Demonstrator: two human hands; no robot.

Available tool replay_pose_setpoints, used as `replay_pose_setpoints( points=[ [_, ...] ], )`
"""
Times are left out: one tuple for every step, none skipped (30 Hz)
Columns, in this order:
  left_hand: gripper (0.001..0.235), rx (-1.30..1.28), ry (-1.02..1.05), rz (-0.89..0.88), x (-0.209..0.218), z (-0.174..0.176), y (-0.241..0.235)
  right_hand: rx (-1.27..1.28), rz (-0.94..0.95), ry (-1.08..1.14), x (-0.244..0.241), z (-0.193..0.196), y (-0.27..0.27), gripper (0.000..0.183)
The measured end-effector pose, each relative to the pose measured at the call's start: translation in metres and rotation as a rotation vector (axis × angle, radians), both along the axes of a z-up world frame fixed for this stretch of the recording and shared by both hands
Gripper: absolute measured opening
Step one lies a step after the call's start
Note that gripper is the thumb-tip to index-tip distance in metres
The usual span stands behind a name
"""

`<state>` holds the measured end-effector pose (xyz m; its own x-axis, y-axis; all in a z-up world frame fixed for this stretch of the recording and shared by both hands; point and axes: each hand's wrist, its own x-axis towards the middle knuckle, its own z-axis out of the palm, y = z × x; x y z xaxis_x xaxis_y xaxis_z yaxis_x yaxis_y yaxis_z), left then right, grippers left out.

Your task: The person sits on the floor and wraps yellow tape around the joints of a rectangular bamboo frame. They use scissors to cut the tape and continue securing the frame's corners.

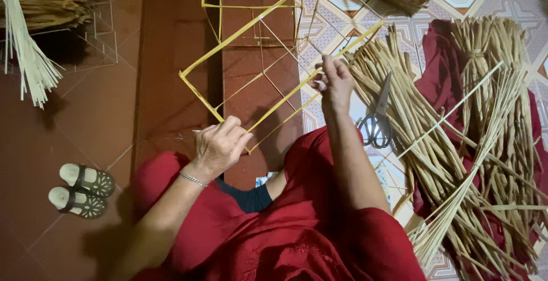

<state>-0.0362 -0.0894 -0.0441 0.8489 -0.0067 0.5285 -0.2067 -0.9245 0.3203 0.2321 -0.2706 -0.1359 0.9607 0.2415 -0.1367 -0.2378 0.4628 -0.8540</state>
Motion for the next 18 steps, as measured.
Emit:
replay_pose_setpoints(
  points=[
    [0.017, -0.013, -0.001, 0.003, 0.002, -0.001, -0.002, 0.011, -0.013, 0.017, -0.008, -0.001, 0.003, 0.023],
    [0.018, -0.024, -0.005, 0.007, 0.003, -0.001, -0.003, 0.006, -0.008, 0.01, -0.016, -0.002, 0.005, 0.027],
    [0.018, -0.02, -0.008, 0.005, 0.003, -0.001, -0.003, 0.001, -0.003, 0.004, -0.024, -0.003, 0.007, 0.03],
    [0.018, -0.015, -0.01, 0.005, 0.003, 0.0, -0.003, -0.003, 0.003, -0.001, -0.031, -0.004, 0.01, 0.034],
    [0.018, -0.01, -0.011, 0.004, 0.002, 0.001, -0.002, -0.02, 0.011, -0.001, -0.036, -0.004, 0.012, 0.034],
    [0.018, -0.002, -0.015, 0.004, 0.001, 0.001, -0.003, -0.038, 0.02, 0.002, -0.041, -0.004, 0.015, 0.035],
    [0.018, 0.006, -0.019, 0.004, 0.001, 0.002, -0.003, -0.055, 0.028, 0.004, -0.046, -0.004, 0.017, 0.036],
    [0.017, 0.014, -0.022, 0.002, 0.001, 0.003, -0.003, -0.063, 0.044, -0.015, -0.05, -0.004, 0.019, 0.035],
    [0.017, 0.022, -0.016, 0.01, 0.0, 0.004, -0.004, -0.071, 0.059, -0.035, -0.053, -0.004, 0.02, 0.034],
    [0.016, 0.031, -0.011, 0.017, 0.001, 0.004, -0.005, -0.078, 0.074, -0.056, -0.056, -0.004, 0.021, 0.033],
    [0.016, 0.039, -0.006, 0.024, 0.001, 0.005, -0.006, -0.05, 0.1, -0.046, -0.059, -0.005, 0.023, 0.032],
    [0.014, 0.027, -0.017, 0.028, 0.001, 0.005, -0.007, -0.025, 0.126, -0.036, -0.064, -0.006, 0.024, 0.031],
    [0.011, 0.015, -0.028, 0.033, 0.0, 0.005, -0.007, 0.001, 0.151, -0.026, -0.068, -0.007, 0.025, 0.03],
    [0.01, 0.005, -0.042, 0.039, 0.001, 0.005, -0.007, 0.018, 0.175, -0.004, -0.072, -0.009, 0.027, 0.029],
    [0.008, -0.014, -0.045, 0.034, 0.001, 0.005, -0.007, 0.035, 0.199, 0.019, -0.077, -0.011, 0.028, 0.027],
    [0.007, -0.031, -0.046, 0.032, 0.0, 0.005, -0.006, 0.052, 0.225, 0.043, -0.082, -0.013, 0.028, 0.026],
    [0.006, -0.049, -0.047, 0.029, 0.0, 0.005, -0.006, 0.076, 0.259, 0.035, -0.087, -0.017, 0.029, 0.027],
    [0.007, -0.061, -0.038, 0.04, 0.0, 0.005, -0.006, 0.101, 0.293, 0.029, -0.093, -0.021, 0.03, 0.027]
  ],
)
